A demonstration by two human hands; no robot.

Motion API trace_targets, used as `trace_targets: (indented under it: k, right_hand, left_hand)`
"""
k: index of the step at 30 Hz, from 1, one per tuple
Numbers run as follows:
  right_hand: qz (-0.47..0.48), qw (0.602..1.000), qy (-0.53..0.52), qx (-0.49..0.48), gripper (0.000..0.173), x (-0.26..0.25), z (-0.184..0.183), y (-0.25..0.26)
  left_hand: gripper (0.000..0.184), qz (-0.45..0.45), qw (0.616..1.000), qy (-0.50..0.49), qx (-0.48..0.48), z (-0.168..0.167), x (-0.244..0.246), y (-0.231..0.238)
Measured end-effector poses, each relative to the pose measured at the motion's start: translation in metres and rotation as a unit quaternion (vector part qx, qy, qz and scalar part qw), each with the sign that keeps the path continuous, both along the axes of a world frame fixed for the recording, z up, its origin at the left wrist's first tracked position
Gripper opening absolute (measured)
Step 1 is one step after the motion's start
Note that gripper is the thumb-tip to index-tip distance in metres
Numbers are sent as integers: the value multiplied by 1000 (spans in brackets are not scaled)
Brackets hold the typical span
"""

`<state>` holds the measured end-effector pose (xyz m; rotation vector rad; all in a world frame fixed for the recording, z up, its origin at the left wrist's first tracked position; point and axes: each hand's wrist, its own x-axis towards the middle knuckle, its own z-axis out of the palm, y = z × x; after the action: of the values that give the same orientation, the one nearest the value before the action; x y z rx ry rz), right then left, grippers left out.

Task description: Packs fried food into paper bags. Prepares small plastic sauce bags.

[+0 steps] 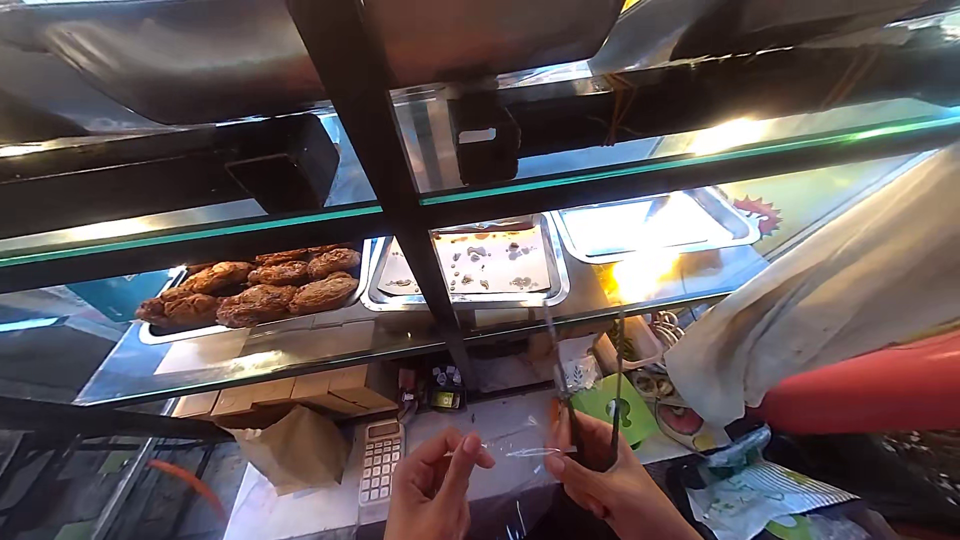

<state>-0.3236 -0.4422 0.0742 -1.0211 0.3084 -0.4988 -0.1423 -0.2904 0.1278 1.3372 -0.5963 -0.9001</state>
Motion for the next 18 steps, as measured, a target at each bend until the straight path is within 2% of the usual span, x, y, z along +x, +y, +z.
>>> trace_targets:
  k: [4, 5, 8, 11, 12, 13, 15, 16, 18]
  right_hand:
    - [73, 994, -13, 80, 40, -6, -2, -6]
    - [103, 991, -5, 80, 38, -7, -3, -7]
    - [150, 986, -1, 71, 17, -8, -8, -5]
    - [104, 994, 20, 4, 14, -8, -5, -3]
    - [68, 996, 44, -25, 13, -8, -3, -2]
    - [31, 996, 66, -46, 13, -6, -1, -1]
    - [-26, 993, 89, -80, 14, -4, 0, 1]
    - [-43, 991, 86, -91, 14, -3, 0, 1]
    - [-68, 990, 71, -99, 15, -1, 0, 2]
  left_hand:
    - [20, -7, 1000, -23, 0, -1, 6, 5]
    - [19, -16, 999, -31, -6, -1, 8, 7]
    - [18, -51, 996, -69, -28, 0, 14, 12]
    - [17, -36, 990, -133, -20, 0, 24, 14]
    - [16, 5, 982, -190, -9, -3, 25, 12]
    - [23, 59, 959, -276, 13, -6, 26, 9]
    - [53, 132, 885, -444, 59, -8, 23, 6]
    - [54, 153, 865, -476, 43, -6, 16, 5]
    - [35, 165, 860, -483, 7, -2, -9, 1]
